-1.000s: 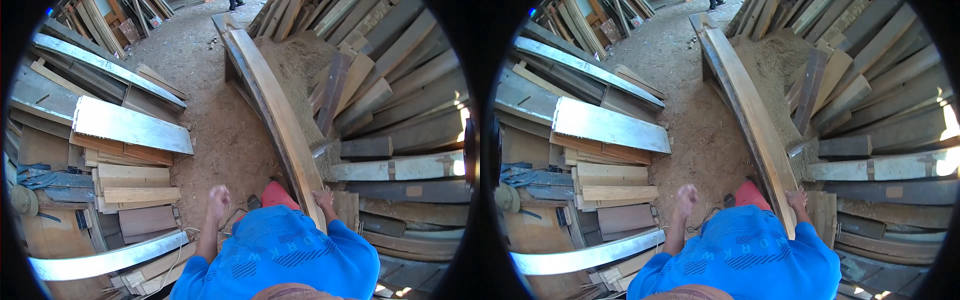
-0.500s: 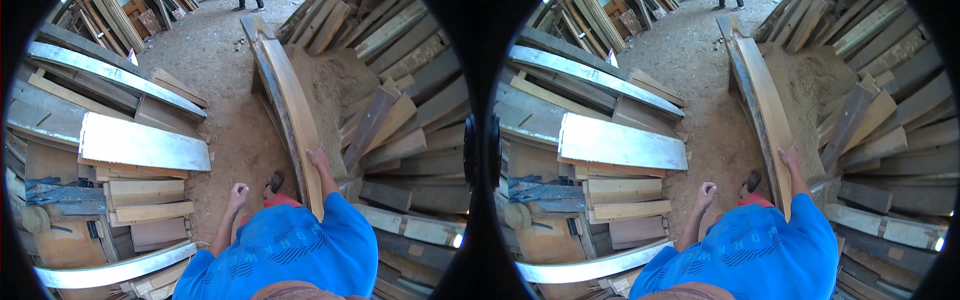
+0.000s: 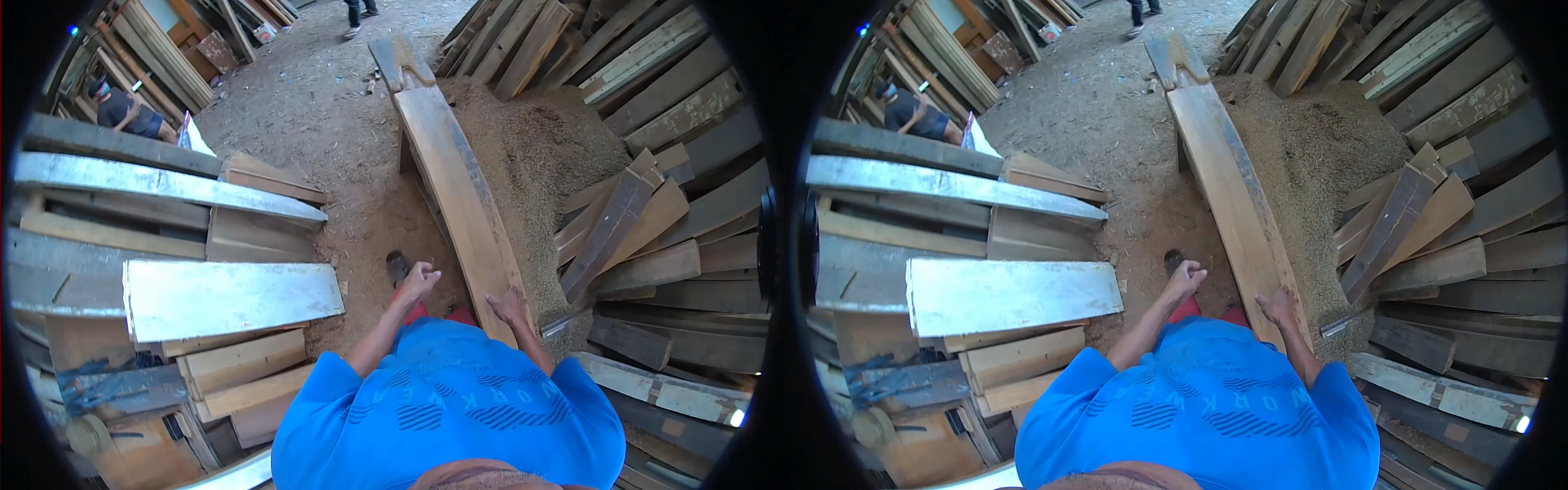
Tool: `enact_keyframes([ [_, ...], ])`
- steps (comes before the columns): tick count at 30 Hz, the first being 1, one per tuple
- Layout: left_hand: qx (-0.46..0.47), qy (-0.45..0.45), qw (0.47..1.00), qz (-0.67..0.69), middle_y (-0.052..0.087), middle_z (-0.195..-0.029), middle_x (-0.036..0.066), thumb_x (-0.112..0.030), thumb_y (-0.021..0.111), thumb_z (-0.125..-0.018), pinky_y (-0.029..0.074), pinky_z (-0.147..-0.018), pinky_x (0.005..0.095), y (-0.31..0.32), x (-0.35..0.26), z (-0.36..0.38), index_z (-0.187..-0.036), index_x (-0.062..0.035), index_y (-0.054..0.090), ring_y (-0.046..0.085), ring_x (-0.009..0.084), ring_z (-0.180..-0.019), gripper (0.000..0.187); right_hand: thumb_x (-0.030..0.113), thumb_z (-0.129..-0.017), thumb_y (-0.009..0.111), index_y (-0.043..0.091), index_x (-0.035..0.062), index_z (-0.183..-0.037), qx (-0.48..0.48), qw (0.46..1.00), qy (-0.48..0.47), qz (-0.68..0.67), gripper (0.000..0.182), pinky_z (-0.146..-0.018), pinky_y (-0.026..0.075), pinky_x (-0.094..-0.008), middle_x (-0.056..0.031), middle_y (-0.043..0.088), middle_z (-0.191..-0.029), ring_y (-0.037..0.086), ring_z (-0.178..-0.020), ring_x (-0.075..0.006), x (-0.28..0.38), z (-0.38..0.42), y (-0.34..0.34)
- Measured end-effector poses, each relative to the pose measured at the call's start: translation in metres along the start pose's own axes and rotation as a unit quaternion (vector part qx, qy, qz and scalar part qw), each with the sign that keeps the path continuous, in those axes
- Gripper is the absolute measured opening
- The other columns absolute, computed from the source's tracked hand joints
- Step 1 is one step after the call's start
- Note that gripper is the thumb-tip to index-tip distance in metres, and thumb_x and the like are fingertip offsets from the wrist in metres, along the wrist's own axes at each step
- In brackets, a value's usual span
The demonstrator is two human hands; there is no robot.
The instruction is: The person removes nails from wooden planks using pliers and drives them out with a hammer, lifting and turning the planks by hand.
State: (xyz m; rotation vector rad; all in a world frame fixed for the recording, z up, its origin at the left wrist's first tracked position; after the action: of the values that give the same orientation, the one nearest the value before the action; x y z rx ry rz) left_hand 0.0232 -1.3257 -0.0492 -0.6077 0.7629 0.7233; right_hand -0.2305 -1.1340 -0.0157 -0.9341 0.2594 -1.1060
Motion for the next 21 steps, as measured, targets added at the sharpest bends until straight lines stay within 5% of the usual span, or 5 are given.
enact_keyframes([
  [4,-0.002,0.022,1.0,-0.016,0.07,-0.11,0.016,-0.041,0.074,-0.092,0.056,-0.08,0.0347,-0.009,-0.04,-0.092,-0.141,0.0034,0.043,0.068,0.0216,-0.094,0.073,0.05,-0.081,0.08,0.037,-0.0124,-0.148,-0.033,0.998,0.001,-0.05,0.101,-0.12,0.035,-0.0495,-0.0342,0.049,-0.146,0.046,-0.14,-0.0468,0.03,-0.039,-0.006],
  [7,-0.004,0.015,1.0,0.015,0.07,-0.108,0.015,-0.042,0.075,-0.092,0.055,-0.08,0.035,-0.032,-0.062,-0.167,-0.142,0.0057,0.04,0.067,0.0215,-0.095,0.078,0.054,-0.079,0.08,0.022,-0.0008,-0.16,-0.076,0.993,-0.084,-0.043,0.113,-0.124,0.023,-0.0554,-0.0311,0.03,-0.161,0.031,-0.147,-0.0494,0.109,-0.064,-0.027],
  [9,-0.028,0.028,0.999,0.031,0.069,-0.104,0.013,-0.042,0.076,-0.092,0.055,-0.078,0.0343,-0.054,-0.063,-0.236,-0.143,0.0067,0.038,0.065,0.0194,-0.092,0.08,0.053,-0.076,0.083,0.017,0.0043,-0.163,-0.08,0.995,-0.062,-0.015,0.119,-0.123,0.02,-0.0595,-0.0316,0.025,-0.161,0.028,-0.148,-0.0505,0.161,-0.084,-0.027],
  [15,-0.004,-0.044,0.992,0.122,0.068,-0.103,0.018,-0.035,0.074,-0.094,0.057,-0.06,0.0315,-0.132,-0.185,-0.343,-0.128,0.0059,0.045,0.069,0.0202,-0.079,0.061,0.05,-0.067,0.09,0.006,0.0119,-0.165,-0.057,0.994,0.054,0.073,0.135,-0.118,0.018,-0.066,-0.0302,0.021,-0.16,0.029,-0.144,-0.0511,0.225,-0.114,-0.029],
  [21,0.061,-0.032,0.998,0.005,0.067,-0.097,0.015,-0.031,0.077,-0.091,0.056,-0.057,0.0334,-0.125,-0.201,-0.396,-0.103,0.0018,0.051,0.065,0.0188,-0.072,0.044,0.046,-0.061,0.093,0.008,0.0146,-0.165,-0.038,0.995,0.073,0.064,0.138,-0.115,0.024,-0.0645,-0.0257,0.028,-0.156,0.034,-0.139,-0.0482,0.225,-0.117,-0.039],
])
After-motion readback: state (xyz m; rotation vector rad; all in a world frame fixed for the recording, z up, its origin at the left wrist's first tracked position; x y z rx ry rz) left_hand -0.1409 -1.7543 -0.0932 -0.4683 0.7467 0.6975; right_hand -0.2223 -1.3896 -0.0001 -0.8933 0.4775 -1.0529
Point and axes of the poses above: each hand's wrist, its own z-axis away from the middle knuckle, its own y-axis out of the palm, x = y × z, the point moved 8 cm from there along -z, towards the middle knuckle
